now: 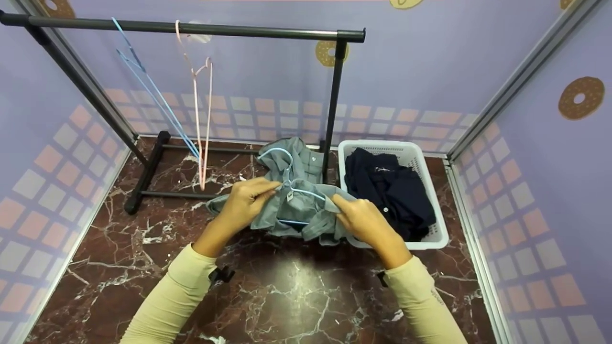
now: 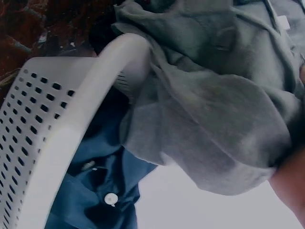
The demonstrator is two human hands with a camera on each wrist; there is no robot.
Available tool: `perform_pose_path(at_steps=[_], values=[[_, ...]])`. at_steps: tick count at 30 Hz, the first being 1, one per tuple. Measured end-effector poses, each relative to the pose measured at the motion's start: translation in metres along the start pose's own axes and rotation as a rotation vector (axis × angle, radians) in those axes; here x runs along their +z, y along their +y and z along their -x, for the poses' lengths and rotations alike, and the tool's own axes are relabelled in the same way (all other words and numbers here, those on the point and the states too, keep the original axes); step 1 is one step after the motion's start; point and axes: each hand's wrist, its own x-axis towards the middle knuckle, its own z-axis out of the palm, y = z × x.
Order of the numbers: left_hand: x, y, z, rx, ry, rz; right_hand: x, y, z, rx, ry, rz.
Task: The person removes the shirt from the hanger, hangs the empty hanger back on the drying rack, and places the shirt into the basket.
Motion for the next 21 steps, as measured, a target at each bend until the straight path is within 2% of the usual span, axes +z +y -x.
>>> perform_pose_path(at_steps=[4, 8, 11, 17, 21], values=[[-0.004, -0.001, 0.0, -0.003, -0.003, -0.007, -0.011, -0.008, -0.005, 0.062, -0.084, -0.062], [-0.008, -0.001, -0.003, -0.004, 0.004, 0.005, -0.019, -0.016, -0.013, 0.11, -0.102, -0.118], [-0.01, 0.0, -0.005, 0.0, 0.012, 0.008, -0.019, -0.019, -0.02, 0.079, -0.06, -0.081], [-0.014, 0.003, -0.005, 0.046, 0.042, -0.033, -0.014, -0.017, -0.025, -0.047, 0.073, 0.042], [-0.019, 0.006, -0.004, 0.086, 0.081, -0.058, -0.013, -0.013, -0.022, -0.063, 0.12, 0.052]])
